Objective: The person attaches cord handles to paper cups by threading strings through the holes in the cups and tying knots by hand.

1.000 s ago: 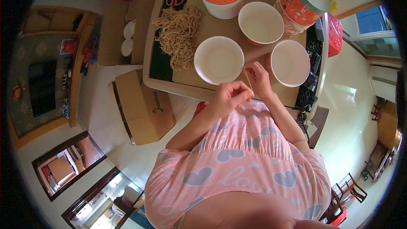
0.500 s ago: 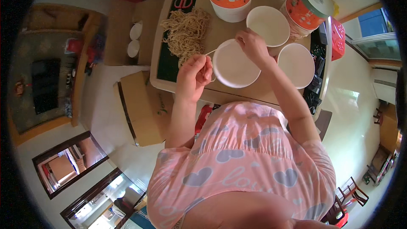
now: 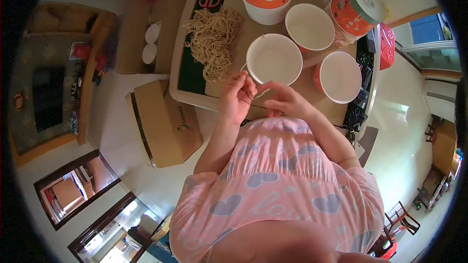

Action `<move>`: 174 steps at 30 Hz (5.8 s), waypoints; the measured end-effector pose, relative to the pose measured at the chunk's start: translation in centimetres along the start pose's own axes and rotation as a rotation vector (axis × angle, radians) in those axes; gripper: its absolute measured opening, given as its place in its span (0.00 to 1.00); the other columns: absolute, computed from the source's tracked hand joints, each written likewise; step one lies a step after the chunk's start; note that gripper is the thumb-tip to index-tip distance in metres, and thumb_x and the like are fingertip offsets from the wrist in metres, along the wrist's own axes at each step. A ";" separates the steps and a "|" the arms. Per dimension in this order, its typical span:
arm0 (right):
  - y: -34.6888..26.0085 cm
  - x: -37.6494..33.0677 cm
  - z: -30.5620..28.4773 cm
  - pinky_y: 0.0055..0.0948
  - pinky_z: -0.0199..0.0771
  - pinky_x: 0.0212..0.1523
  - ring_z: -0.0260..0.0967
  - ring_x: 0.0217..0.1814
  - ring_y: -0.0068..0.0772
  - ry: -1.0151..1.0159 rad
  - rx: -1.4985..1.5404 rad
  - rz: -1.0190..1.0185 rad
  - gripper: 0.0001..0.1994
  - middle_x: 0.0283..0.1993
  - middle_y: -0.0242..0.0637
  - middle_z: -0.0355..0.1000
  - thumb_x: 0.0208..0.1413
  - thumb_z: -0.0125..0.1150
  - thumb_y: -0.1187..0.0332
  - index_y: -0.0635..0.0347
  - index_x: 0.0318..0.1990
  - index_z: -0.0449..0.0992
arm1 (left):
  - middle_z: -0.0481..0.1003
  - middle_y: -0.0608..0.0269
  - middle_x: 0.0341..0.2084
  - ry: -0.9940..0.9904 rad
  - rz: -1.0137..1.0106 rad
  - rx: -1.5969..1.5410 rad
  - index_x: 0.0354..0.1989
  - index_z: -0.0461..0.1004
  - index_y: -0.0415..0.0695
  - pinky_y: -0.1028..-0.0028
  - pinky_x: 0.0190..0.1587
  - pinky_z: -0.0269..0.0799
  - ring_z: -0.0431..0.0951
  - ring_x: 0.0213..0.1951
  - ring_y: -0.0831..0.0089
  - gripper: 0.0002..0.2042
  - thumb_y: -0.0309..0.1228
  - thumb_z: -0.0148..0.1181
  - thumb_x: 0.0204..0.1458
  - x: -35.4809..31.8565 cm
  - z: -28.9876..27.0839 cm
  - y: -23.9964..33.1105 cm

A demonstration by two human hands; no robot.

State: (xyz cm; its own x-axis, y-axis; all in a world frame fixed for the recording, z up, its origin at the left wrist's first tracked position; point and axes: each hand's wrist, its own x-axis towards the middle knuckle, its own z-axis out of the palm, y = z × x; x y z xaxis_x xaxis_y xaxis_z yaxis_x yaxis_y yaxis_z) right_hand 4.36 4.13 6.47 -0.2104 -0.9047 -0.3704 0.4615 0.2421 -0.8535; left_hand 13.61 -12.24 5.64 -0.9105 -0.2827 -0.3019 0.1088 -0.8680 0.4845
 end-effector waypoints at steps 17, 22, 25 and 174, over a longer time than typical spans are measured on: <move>8.0 -2.3 0.2 0.24 0.74 0.41 0.73 0.38 0.26 0.158 0.274 0.078 0.12 0.38 0.38 0.74 0.60 0.51 0.68 0.64 0.48 0.69 | 0.73 0.62 0.28 0.037 -0.129 0.098 0.40 0.70 0.42 0.70 0.45 0.71 0.73 0.32 0.74 0.05 0.26 0.49 0.58 -1.7 -1.5 -7.0; 8.6 -2.6 -0.3 0.28 0.72 0.50 0.71 0.48 0.31 0.438 0.556 -0.030 0.16 0.47 0.42 0.71 0.61 0.47 0.70 0.70 0.53 0.67 | 0.72 0.65 0.26 0.085 -0.171 0.158 0.40 0.71 0.41 0.73 0.41 0.71 0.72 0.30 0.77 0.06 0.27 0.51 0.56 -2.2 -2.7 -7.0; 7.9 -2.7 -0.7 0.30 0.70 0.53 0.69 0.51 0.34 0.557 0.892 -0.195 0.17 0.49 0.43 0.70 0.62 0.43 0.72 0.68 0.57 0.63 | 0.72 0.65 0.26 0.151 -0.173 0.233 0.39 0.71 0.41 0.74 0.39 0.72 0.72 0.29 0.78 0.06 0.27 0.53 0.55 -2.7 -3.4 -7.4; 2.5 1.0 -7.2 0.30 0.68 0.31 0.69 0.31 0.35 0.603 -0.680 -0.287 0.06 0.29 0.39 0.68 0.48 0.62 0.69 0.62 0.30 0.75 | 0.70 0.70 0.16 -0.157 0.159 1.336 0.37 0.76 0.39 0.79 0.25 0.66 0.67 0.20 0.82 0.08 0.24 0.61 0.47 6.5 -1.9 -6.4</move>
State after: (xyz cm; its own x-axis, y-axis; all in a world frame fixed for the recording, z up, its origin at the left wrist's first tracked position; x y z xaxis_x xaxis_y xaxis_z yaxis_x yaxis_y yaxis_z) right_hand -0.95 6.33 1.33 -0.7345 -0.6741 -0.0779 -0.2372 0.3626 -0.9012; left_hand 7.78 -9.31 -0.93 -0.9697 -0.2150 -0.1163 -0.1701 0.2517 0.9528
